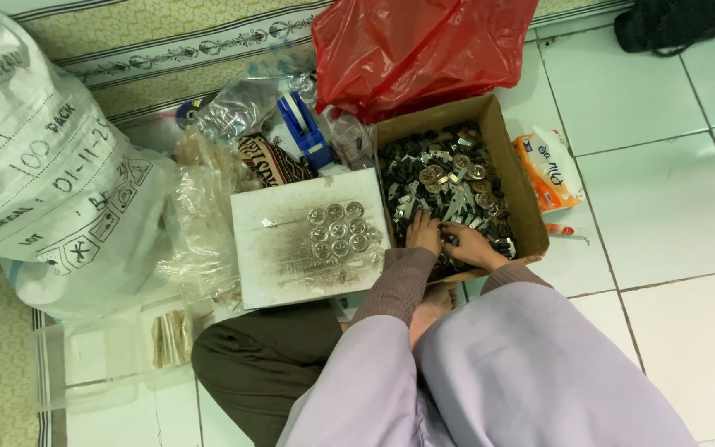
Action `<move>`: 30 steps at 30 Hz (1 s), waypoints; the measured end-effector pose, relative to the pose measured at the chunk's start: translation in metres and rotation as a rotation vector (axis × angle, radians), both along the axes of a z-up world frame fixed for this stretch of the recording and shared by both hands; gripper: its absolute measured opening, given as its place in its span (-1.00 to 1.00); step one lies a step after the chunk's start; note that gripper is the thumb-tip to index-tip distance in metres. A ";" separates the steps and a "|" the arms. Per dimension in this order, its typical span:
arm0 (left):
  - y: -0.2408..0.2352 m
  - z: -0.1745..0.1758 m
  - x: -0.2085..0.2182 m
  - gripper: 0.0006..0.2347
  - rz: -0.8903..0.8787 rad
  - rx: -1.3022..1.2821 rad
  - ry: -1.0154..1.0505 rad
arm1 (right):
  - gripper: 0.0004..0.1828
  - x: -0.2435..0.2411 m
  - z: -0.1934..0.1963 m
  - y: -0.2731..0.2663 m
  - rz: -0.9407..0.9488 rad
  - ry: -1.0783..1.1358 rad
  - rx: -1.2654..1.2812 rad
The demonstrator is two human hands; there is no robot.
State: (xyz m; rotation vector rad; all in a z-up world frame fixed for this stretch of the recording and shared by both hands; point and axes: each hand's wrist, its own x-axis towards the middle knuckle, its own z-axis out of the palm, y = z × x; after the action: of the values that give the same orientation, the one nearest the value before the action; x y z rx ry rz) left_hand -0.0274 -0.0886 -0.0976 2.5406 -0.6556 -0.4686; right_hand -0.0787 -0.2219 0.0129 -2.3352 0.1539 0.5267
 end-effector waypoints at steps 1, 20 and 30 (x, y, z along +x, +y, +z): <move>-0.002 -0.008 0.000 -0.66 0.002 0.001 -0.001 | -0.43 0.001 0.001 0.000 0.002 -0.001 0.001; 0.084 0.115 0.031 -0.78 0.562 -0.932 0.324 | -0.79 0.056 0.059 0.072 -0.368 -0.379 0.404; 0.296 0.133 0.047 -0.80 0.822 -0.686 0.005 | -0.45 0.063 0.120 0.209 0.410 -0.467 -0.063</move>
State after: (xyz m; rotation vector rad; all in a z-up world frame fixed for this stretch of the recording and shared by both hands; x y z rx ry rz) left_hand 0.0191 0.2073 0.0355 1.9057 0.2389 0.0503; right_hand -0.0159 -0.0124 0.1333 -2.4913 -0.5420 0.1535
